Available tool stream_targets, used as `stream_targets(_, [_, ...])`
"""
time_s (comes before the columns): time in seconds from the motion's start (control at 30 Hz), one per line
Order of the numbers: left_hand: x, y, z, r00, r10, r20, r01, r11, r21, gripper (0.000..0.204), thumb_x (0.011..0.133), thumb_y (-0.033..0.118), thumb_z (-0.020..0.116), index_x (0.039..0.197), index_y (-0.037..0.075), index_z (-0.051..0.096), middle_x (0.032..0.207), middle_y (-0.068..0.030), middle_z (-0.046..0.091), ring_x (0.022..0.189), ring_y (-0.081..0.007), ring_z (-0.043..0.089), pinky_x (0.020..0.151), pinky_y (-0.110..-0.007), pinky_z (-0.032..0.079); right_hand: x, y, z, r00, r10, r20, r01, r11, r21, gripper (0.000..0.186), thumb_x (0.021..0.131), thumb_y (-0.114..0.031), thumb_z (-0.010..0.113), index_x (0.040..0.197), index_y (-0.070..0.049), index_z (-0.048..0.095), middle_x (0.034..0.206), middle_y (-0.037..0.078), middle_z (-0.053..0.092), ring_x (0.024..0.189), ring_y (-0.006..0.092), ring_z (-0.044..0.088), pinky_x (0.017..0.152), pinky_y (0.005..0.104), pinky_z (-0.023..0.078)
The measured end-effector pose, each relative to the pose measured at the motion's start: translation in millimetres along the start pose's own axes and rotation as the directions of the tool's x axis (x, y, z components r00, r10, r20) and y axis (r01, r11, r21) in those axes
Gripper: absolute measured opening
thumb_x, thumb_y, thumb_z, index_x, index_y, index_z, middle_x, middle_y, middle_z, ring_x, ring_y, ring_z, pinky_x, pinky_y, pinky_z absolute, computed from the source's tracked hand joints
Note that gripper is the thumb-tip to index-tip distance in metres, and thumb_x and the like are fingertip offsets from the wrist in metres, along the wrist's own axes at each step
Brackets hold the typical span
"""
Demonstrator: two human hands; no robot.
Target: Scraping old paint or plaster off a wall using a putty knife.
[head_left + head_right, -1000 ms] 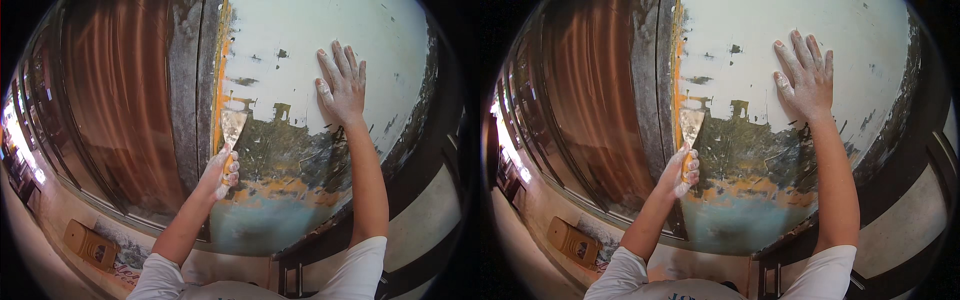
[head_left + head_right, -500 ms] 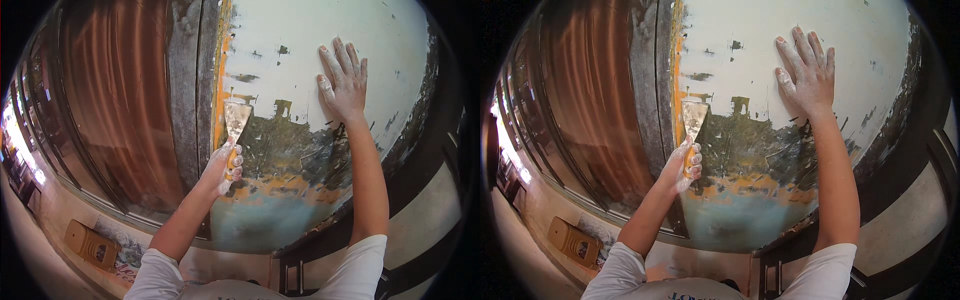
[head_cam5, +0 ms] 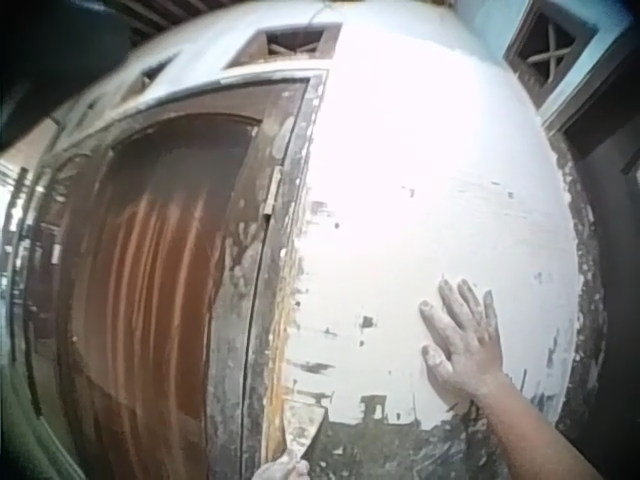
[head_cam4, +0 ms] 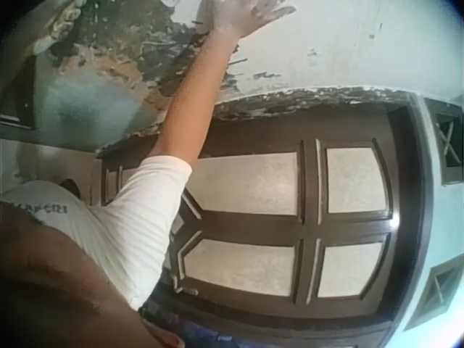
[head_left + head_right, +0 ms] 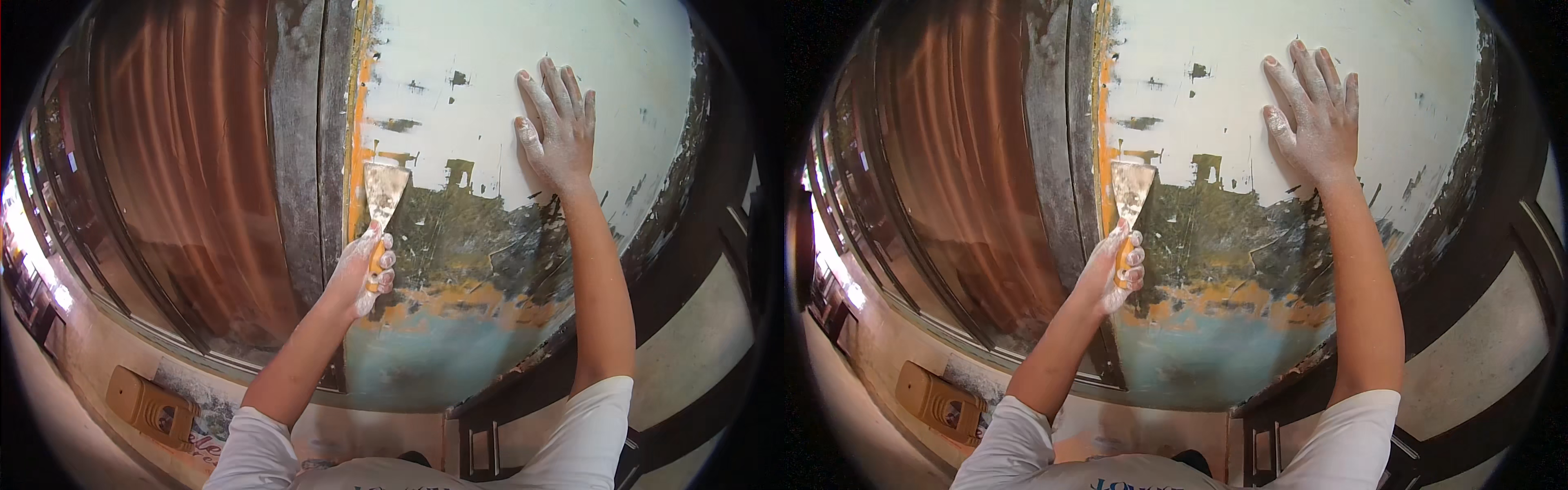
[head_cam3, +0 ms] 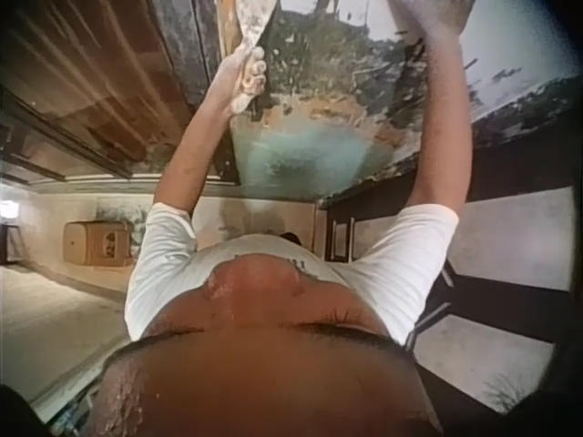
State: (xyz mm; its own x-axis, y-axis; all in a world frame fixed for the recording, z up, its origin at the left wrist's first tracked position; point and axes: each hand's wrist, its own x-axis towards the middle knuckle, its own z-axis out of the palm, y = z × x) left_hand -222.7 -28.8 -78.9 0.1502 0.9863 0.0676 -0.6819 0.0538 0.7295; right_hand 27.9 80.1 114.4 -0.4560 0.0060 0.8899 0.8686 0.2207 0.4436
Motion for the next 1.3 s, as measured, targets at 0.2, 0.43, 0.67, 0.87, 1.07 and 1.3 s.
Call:
stream_targets(0.2, [1.0,-7.5,-4.6,1.000,0.015,-0.022,-0.015,1.000,0.001,0.034,0.095,0.050,0.048,0.084,0.018,0.048,0.062,0.0058,0.045,0.045,-0.0072,0.041,0.040,-0.020,0.032,0.4,1.8,1.6,1.000,0.005,0.013,-0.005,1.000,-0.015,0.056,0.087,-0.047,0.052,0.140,-0.042,0.036,0.153,-0.007,0.025,0.142,0.0184,0.020,0.117,0.0498,0.011])
stream_targets(0.43, [0.7,-11.2,-12.1,0.999,0.025,-0.028,-0.025,1.000,0.016,0.034,0.094,0.050,0.049,0.083,0.017,0.049,0.063,0.0050,0.046,0.045,-0.0077,0.042,0.039,-0.020,0.032,1.1,-2.1,-1.1,0.999,0.026,0.018,-0.026,1.000,0.004,0.056,0.085,-0.037,0.056,0.139,-0.035,0.042,0.153,-0.003,0.027,0.142,0.0217,0.021,0.116,0.0511,0.011])
stream_targets(0.67, [0.0,-8.2,-4.7,0.999,0.017,-0.036,-0.015,0.999,0.030,0.033,0.096,0.050,0.046,0.085,0.019,0.047,0.062,0.0062,0.045,0.045,-0.0075,0.043,0.042,-0.021,0.035,0.0,2.4,3.1,0.999,0.034,0.002,-0.034,0.999,-0.008,0.055,0.087,-0.047,0.052,0.140,-0.043,0.036,0.153,-0.008,0.024,0.142,0.0180,0.020,0.117,0.0497,0.011])
stream_targets(0.87, [3.6,-3.0,-5.9,0.999,0.037,-0.002,-0.037,0.998,0.042,0.032,0.097,0.048,0.045,0.085,0.018,0.047,0.063,0.0057,0.046,0.045,-0.0075,0.043,0.042,-0.021,0.036,-0.9,2.5,2.2,0.999,0.043,0.009,-0.043,0.999,-0.009,0.054,0.087,-0.047,0.051,0.140,-0.043,0.037,0.153,-0.008,0.025,0.142,0.0187,0.020,0.117,0.0501,0.010])
stream_targets(1.07, [-17.1,-52.4,-49.5,0.972,0.146,-0.184,-0.123,0.984,0.133,0.034,0.098,0.044,0.044,0.084,0.014,0.049,0.063,0.0036,0.047,0.047,-0.0078,0.043,0.041,-0.021,0.035,-2.6,-0.3,2.9,0.998,0.054,0.019,-0.054,0.998,-0.011,0.055,0.087,-0.045,0.052,0.140,-0.042,0.037,0.153,-0.007,0.025,0.142,0.0193,0.020,0.117,0.0507,0.011])
stream_targets(1.3, [-50.5,-86.3,-74.1,0.932,0.331,-0.148,-0.317,0.942,0.115,0.029,0.099,0.030,0.042,0.103,0.005,0.056,0.079,-0.0014,0.053,0.070,-0.0095,0.050,0.065,-0.028,0.043,-1.6,0.8,1.7,1.000,0.029,-0.007,-0.029,1.000,0.000,0.054,0.087,-0.041,0.054,0.139,-0.038,0.040,0.152,-0.006,0.027,0.141,0.0205,0.022,0.117,0.0509,0.013])
